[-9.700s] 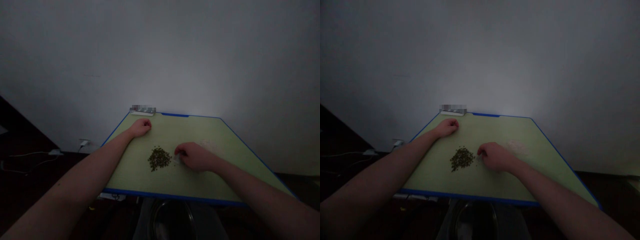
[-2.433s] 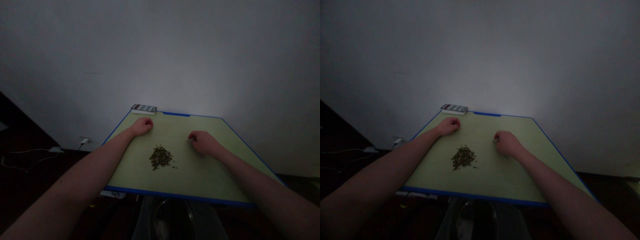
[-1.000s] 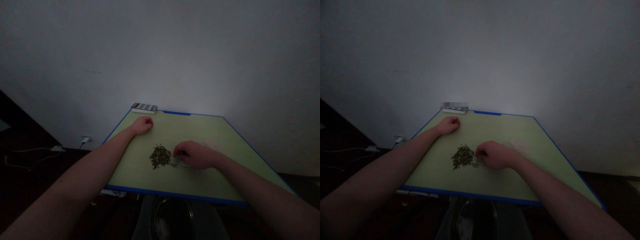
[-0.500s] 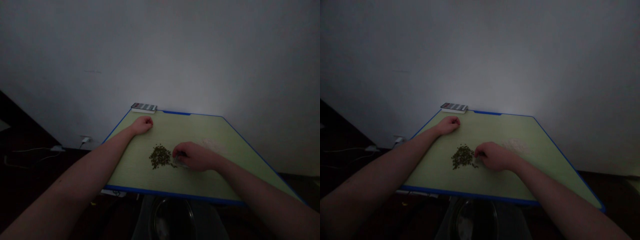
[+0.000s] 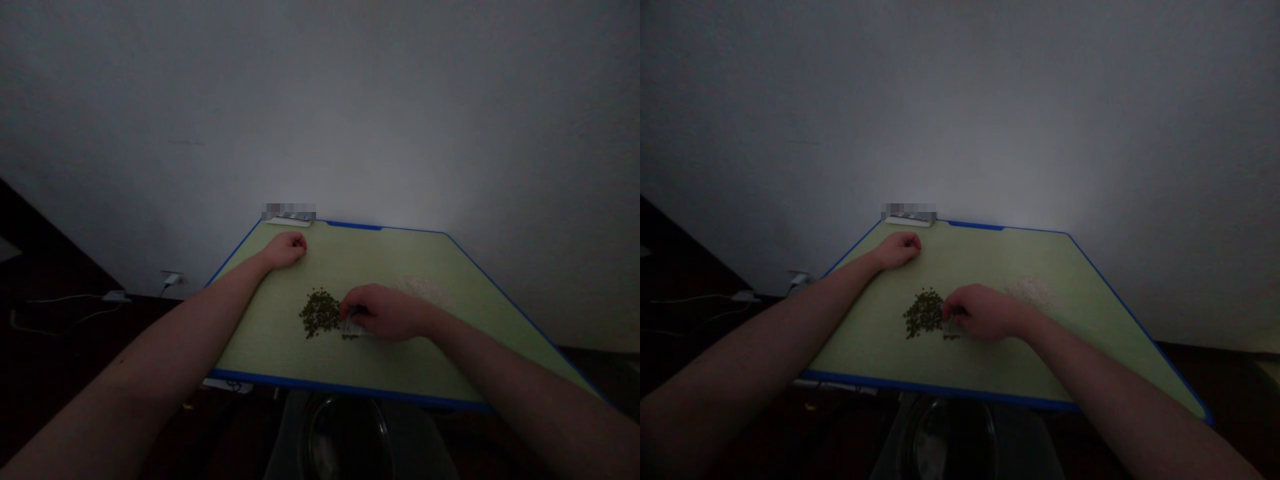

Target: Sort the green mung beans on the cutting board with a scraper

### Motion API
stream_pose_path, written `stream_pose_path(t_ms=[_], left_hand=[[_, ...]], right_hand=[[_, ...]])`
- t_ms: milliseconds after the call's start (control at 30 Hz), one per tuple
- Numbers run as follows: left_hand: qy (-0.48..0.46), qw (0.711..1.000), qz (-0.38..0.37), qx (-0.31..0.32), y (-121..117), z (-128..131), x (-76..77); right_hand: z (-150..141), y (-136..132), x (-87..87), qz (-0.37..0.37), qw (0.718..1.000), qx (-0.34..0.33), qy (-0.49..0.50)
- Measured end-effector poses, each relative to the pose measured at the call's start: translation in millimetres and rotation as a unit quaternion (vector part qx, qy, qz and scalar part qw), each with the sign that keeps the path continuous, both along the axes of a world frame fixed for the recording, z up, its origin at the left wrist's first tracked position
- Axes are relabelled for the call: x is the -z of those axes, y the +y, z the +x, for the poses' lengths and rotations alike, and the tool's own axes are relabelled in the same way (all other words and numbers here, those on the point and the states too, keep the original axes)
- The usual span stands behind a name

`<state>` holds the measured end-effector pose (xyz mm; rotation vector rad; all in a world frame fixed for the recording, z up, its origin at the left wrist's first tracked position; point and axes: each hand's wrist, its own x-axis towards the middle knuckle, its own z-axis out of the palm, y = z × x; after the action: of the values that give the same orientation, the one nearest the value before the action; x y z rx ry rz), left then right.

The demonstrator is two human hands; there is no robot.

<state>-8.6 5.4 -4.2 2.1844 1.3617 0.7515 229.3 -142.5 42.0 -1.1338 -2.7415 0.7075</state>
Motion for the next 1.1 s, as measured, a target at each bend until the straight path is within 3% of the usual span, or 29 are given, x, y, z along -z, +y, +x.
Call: stream_pose_path(t_ms=[267,567,867,1100], left_hand=[[0.012,1.0,0.005,0.004,0,0,-0.9],[0.01,1.0,0.015,0.004,1,-1,-0.5],[0.012,1.0,0.008,0.001,-3,1,-3.1],[0.018,1.0,0.02,-0.004,-2,1,-1.9]], right_hand=[[8,-7,0.5,-0.009,1.0,0.005,-0.002],[-5,-12,-1.4,0.003,1.0,0.017,0.0],[-9,-37,-2.2,-0.013,1.0,-0.01,0.007],[-11,-59,-0.4,-0.026,0.999,0.047,0.011]])
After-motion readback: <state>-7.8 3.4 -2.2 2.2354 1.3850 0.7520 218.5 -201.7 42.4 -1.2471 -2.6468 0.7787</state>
